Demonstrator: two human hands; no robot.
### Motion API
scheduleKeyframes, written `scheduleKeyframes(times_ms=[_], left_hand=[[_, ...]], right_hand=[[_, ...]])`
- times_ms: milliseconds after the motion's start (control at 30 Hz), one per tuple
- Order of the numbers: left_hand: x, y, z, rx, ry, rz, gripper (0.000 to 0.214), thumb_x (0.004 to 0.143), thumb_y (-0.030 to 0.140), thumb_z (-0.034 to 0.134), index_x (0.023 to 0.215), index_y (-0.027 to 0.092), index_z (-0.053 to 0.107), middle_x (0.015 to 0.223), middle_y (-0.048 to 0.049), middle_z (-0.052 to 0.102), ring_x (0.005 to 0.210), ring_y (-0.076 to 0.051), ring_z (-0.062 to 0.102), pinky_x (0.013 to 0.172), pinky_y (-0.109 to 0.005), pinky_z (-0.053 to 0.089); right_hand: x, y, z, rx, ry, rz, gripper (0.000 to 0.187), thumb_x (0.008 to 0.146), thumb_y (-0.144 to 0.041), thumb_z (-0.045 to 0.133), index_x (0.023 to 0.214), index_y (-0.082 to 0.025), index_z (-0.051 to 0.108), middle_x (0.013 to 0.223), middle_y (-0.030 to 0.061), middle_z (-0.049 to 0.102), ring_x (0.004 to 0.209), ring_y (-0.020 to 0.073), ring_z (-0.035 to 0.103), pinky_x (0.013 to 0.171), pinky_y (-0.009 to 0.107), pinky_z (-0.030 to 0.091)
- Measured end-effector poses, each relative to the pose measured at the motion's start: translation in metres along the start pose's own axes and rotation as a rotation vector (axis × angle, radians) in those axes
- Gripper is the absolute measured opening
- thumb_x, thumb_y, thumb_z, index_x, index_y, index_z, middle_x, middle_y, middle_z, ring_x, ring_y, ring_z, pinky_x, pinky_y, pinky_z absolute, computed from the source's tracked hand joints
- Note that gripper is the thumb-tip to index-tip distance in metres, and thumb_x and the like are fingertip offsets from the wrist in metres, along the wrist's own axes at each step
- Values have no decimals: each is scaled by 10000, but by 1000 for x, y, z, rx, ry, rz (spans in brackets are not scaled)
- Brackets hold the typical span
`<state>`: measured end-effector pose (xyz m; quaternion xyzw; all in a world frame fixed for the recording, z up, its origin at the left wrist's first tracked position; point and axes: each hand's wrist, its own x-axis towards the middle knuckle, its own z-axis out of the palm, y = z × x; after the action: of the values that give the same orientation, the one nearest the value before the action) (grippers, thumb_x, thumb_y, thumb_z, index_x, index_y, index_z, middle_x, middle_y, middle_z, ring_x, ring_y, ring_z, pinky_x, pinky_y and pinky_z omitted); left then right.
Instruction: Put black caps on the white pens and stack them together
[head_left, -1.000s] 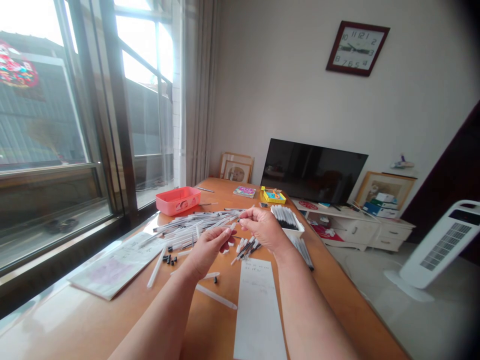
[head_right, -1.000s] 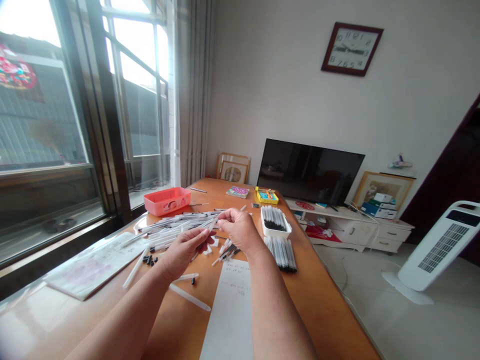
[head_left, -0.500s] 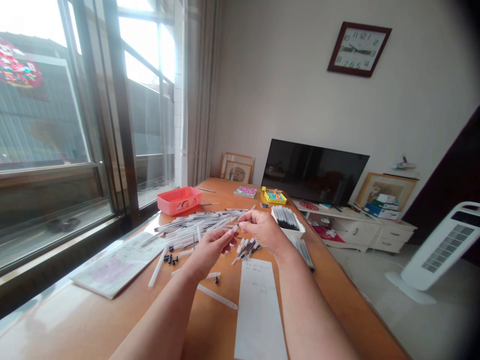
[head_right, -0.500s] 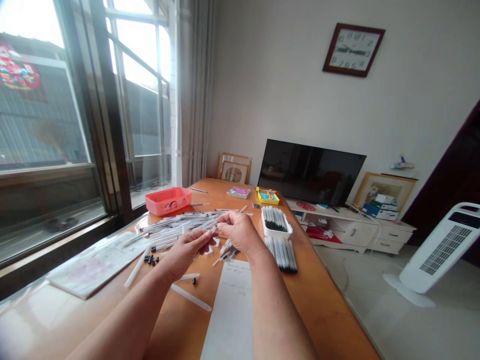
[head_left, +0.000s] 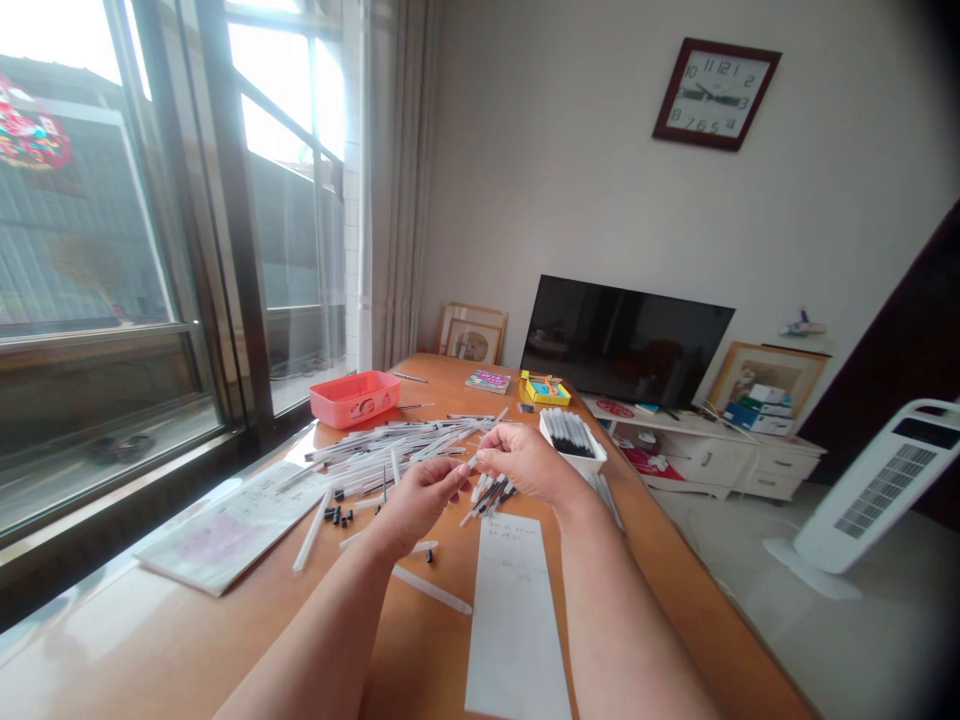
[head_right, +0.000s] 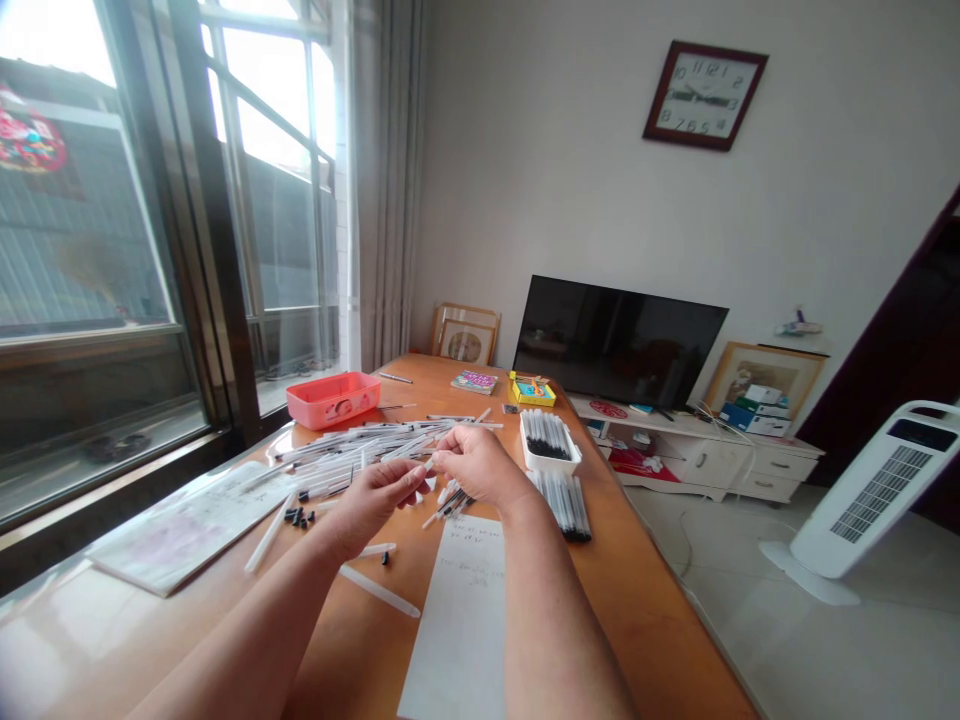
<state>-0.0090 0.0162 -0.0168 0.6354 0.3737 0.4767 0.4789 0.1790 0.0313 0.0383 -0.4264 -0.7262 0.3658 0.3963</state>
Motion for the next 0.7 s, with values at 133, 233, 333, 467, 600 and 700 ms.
scheduleKeyframes(times_ms=[133,233,333,467,600,700], left_hand=[[1,-1,1,49,-15,27,421,841,579,631,829,170,728,761,-47,686,679,-154,530,657,-276,400],[2,-4,1,81,-37,61,412,857,568,616,848,172,727,766,-42,681,703,-159,548,672,-275,413],[3,-6,0,100,-42,77,413,865,568,605,860,173,723,775,-43,678,720,-167,560,680,-279,423],[3,-7,0,115,-2,48,426,860,581,604,845,170,715,780,-49,680,715,-166,555,695,-286,434],[3,-7,0,80,31,8,443,843,595,617,892,169,728,803,-59,698,699,-163,554,703,-293,443],[4,-9,0,62,19,10,448,840,594,622,919,168,736,801,-63,697,703,-166,552,695,-292,439]], right_hand=[[-1,1,-2,-193,24,-19,129,828,-299,622,773,-184,604,683,7,644,601,138,571,514,221,383],[1,1,1,-367,59,-60,228,862,-326,585,676,-196,565,648,-5,608,599,129,516,523,230,323],[5,3,4,-438,60,-83,360,908,-408,542,615,-199,551,588,-13,554,572,126,467,533,247,297],[6,5,2,-325,22,-31,508,949,-575,445,625,-202,560,527,-11,539,527,134,501,526,248,340],[3,5,-2,-154,13,15,395,916,-552,532,769,-195,616,672,11,653,557,139,585,531,239,420],[1,5,-1,-63,-57,-1,253,875,-446,614,863,-195,638,783,20,693,596,139,620,546,239,462]])
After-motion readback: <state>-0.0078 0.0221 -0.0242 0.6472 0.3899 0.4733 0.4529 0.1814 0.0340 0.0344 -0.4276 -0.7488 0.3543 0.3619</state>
